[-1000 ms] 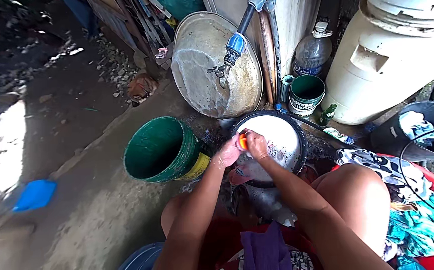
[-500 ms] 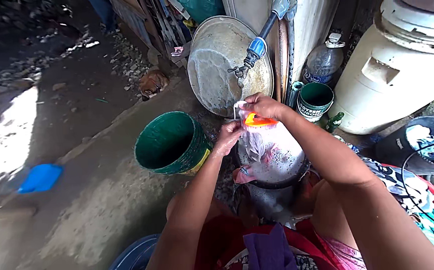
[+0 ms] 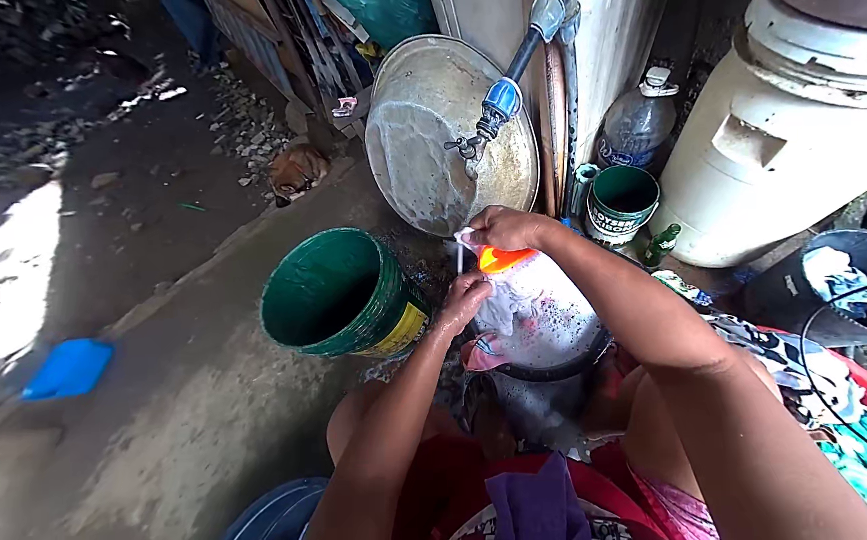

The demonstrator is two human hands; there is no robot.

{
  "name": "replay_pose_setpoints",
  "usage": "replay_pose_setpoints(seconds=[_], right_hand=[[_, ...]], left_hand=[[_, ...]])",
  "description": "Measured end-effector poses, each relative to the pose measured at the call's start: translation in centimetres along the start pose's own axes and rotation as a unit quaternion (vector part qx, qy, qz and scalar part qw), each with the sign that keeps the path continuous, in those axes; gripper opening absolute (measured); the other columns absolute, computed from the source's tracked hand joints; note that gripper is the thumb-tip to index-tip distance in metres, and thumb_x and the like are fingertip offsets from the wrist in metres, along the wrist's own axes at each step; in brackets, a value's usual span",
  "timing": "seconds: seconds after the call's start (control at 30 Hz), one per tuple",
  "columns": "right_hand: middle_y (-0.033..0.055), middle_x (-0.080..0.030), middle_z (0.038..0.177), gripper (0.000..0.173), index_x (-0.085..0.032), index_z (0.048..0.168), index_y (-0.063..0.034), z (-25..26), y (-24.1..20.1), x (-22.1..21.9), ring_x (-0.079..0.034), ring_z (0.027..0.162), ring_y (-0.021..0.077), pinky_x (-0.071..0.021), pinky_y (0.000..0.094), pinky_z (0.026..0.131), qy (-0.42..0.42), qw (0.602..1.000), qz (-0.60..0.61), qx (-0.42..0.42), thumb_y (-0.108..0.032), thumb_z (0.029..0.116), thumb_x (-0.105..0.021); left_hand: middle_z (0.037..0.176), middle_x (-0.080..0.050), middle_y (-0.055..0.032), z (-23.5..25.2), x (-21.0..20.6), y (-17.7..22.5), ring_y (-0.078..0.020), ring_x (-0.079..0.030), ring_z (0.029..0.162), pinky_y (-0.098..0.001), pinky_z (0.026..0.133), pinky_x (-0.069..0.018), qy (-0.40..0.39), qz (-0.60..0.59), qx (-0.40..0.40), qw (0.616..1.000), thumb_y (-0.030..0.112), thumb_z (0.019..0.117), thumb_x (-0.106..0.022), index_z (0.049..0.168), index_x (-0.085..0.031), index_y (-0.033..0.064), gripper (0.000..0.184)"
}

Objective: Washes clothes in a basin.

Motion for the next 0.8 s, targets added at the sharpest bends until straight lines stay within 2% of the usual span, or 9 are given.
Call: replay_pose_setpoints(seconds=[0.07, 0.13, 0.2, 0.3, 0.4, 0.5, 0.63, 0.7, 0.8], right_hand=[[0.0116, -0.062, 0.087, 0.040, -0.066, 0.094, -0.0010, 0.2, 1.4, 0.3, -0.061, 0.083, 0.0216, -0.0484, 0.0454, 0.079, 0.005, 1.000, 0.002, -0.017, -0.031, 0.1108, -0.047], [0.0125, -0.061, 0.087, 0.040, -0.065, 0.093, -0.0009, 0.5, 1.6, 0.4, -0.060, 0.084, 0.0238, -0.0475, 0.0473, 0.078, 0.004, 1.000, -0.016, -0.019, -0.032, 0.1109, -0.046], [0.0137, -0.062, 0.087, 0.041, -0.066, 0.095, -0.0007, 0.8, 0.7, -0.1, -0.061, 0.085, 0.0258, -0.0480, 0.0495, 0.078, -0.015, 0.999, -0.049, -0.019, -0.033, 0.1107, -0.047], [0.0156, -0.065, 0.094, 0.038, -0.067, 0.101, -0.0005, 1.4, -0.8, -2.0, -0.063, 0.091, 0.0276, -0.0483, 0.0507, 0.082, -0.047, 0.997, -0.058, -0.004, -0.032, 0.1103, -0.048], [0.0183, -0.068, 0.107, 0.036, -0.068, 0.111, -0.0004, 1.4, 3.4, -2.0, -0.065, 0.104, 0.0304, -0.0498, 0.0550, 0.094, 0.071, 0.993, 0.092, -0.016, -0.031, 0.1098, -0.049], [0.0211, -0.070, 0.098, 0.064, -0.070, 0.100, -0.0015, -1.4, 9.3, -3.7, -0.068, 0.099, 0.0383, -0.0510, 0.0650, 0.085, 0.290, 0.925, 0.199, -0.143, -0.051, 0.1098, -0.031], [0.0197, -0.074, 0.090, 0.062, -0.073, 0.089, 0.0028, -3.8, 2.5, -8.6, -0.072, 0.094, 0.0365, -0.0530, 0.0587, 0.084, 0.367, 0.916, 0.137, -0.088, -0.038, 0.1092, -0.031], [0.0230, -0.074, 0.092, 0.059, -0.073, 0.090, 0.0060, -4.1, 4.1, -8.4, -0.071, 0.097, 0.0401, -0.0520, 0.0604, 0.088, 0.378, 0.914, 0.114, -0.089, -0.033, 0.1089, -0.033], [0.0252, -0.073, 0.099, 0.060, -0.072, 0.096, 0.0040, -4.8, 11.8, -6.7, -0.070, 0.104, 0.0434, -0.0488, 0.0650, 0.092, 0.378, 0.893, 0.117, -0.213, -0.036, 0.1113, -0.030]], left_hand=[[0.093, -0.065, -0.0048, -0.5, -0.3, -1.3, -0.0115, -0.064, 0.089, -0.0325, 0.086, -0.0553, 0.002, -0.194, 0.021, 0.981, 0.005, 0.0939, -0.039, 0.099, -0.059, 0.0012, 0.020], [0.095, -0.069, -0.0084, -1.5, -1.8, -2.1, -0.0155, -0.069, 0.085, -0.0342, 0.078, -0.0597, -0.013, -0.285, 0.101, 0.953, 0.009, 0.0964, -0.046, 0.115, -0.057, 0.0002, 0.023], [0.104, -0.069, -0.0112, -2.4, -3.2, -2.5, -0.0174, -0.070, 0.090, -0.0353, 0.080, -0.0603, -0.046, -0.221, 0.183, 0.957, 0.016, 0.1024, -0.058, 0.130, -0.051, 0.0021, 0.032], [0.139, -0.057, -0.0211, -2.4, -2.8, -2.9, -0.0234, -0.056, 0.128, -0.0406, 0.109, -0.0454, -0.053, 0.016, 0.205, 0.977, 0.031, 0.1077, -0.051, 0.145, -0.044, -0.0042, 0.052], [0.134, -0.060, -0.0177, -2.5, -2.9, -2.7, -0.0194, -0.061, 0.122, -0.0348, 0.105, -0.0500, -0.020, -0.142, 0.197, 0.970, 0.020, 0.1116, -0.038, 0.144, -0.043, -0.0049, 0.041], [0.121, -0.066, -0.0147, -2.1, -3.9, -3.3, -0.0233, -0.066, 0.110, -0.0403, 0.098, -0.0543, -0.033, -0.418, 0.203, 0.885, 0.033, 0.1134, -0.019, 0.140, -0.044, 0.0043, 0.047], [0.090, -0.067, -0.0039, -2.6, -3.8, -6.6, -0.0130, -0.065, 0.082, -0.0313, 0.074, -0.0552, 0.034, -0.462, 0.173, 0.870, 0.021, 0.1108, -0.024, 0.112, -0.056, 0.0102, 0.034], [0.094, -0.070, -0.0046, -2.5, -4.4, -6.1, -0.0143, -0.067, 0.087, -0.0326, 0.077, -0.0568, 0.022, -0.467, 0.185, 0.864, 0.029, 0.1113, -0.015, 0.116, -0.056, 0.0114, 0.045], [0.122, -0.065, -0.0141, -1.4, -4.5, -4.4, -0.0228, -0.064, 0.112, -0.0402, 0.099, -0.0527, -0.024, -0.467, 0.187, 0.864, 0.031, 0.1131, -0.015, 0.140, -0.046, 0.0036, 0.049]])
Point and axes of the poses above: each hand's wrist, its own z-axis towards the middle knuckle, its own x-axis out of the back of the hand, y = z × x, the point moved 10 cm from there along z, towards the middle knuckle
